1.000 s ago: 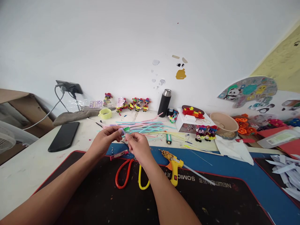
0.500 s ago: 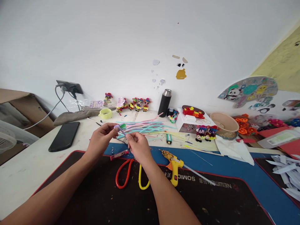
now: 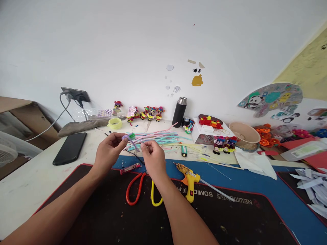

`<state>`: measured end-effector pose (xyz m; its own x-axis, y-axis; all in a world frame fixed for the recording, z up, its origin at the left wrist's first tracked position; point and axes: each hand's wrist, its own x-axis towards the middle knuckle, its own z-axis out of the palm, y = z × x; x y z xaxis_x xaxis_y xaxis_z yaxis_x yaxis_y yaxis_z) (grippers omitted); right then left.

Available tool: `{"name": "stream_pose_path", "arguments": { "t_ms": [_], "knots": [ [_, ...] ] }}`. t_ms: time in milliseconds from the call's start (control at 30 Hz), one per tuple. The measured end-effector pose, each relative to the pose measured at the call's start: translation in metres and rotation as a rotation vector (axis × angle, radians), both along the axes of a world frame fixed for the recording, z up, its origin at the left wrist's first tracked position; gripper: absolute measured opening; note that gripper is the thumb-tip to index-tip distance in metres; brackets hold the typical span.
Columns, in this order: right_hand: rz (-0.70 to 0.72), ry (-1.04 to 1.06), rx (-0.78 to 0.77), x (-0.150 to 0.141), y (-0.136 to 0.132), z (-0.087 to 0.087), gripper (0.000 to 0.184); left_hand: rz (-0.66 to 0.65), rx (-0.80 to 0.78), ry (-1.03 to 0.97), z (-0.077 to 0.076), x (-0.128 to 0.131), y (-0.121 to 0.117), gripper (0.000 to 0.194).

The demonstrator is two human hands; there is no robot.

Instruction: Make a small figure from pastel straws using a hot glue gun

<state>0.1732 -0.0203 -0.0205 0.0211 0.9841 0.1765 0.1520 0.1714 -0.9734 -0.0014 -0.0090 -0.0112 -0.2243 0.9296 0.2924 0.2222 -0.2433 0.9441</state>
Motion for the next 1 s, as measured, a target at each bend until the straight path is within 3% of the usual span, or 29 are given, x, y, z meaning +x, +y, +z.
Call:
{"name": "stream_pose_path", "arguments": {
  "t_ms": [467,1000],
  "knots": [
    [-0.003,-0.354,0.173,-0.0043,-0.0086,0.0013,0.014,-0.052,0.055,0.305,-0.0023,0.0084,-0.0075,0.021],
    [-0.037,-0.455,0.207,-0.0031,-0.0087,0.0010,0.011,-0.106,0.103,0.435,-0.0035,0.0097,-0.0094,0.015]
  ]
}}
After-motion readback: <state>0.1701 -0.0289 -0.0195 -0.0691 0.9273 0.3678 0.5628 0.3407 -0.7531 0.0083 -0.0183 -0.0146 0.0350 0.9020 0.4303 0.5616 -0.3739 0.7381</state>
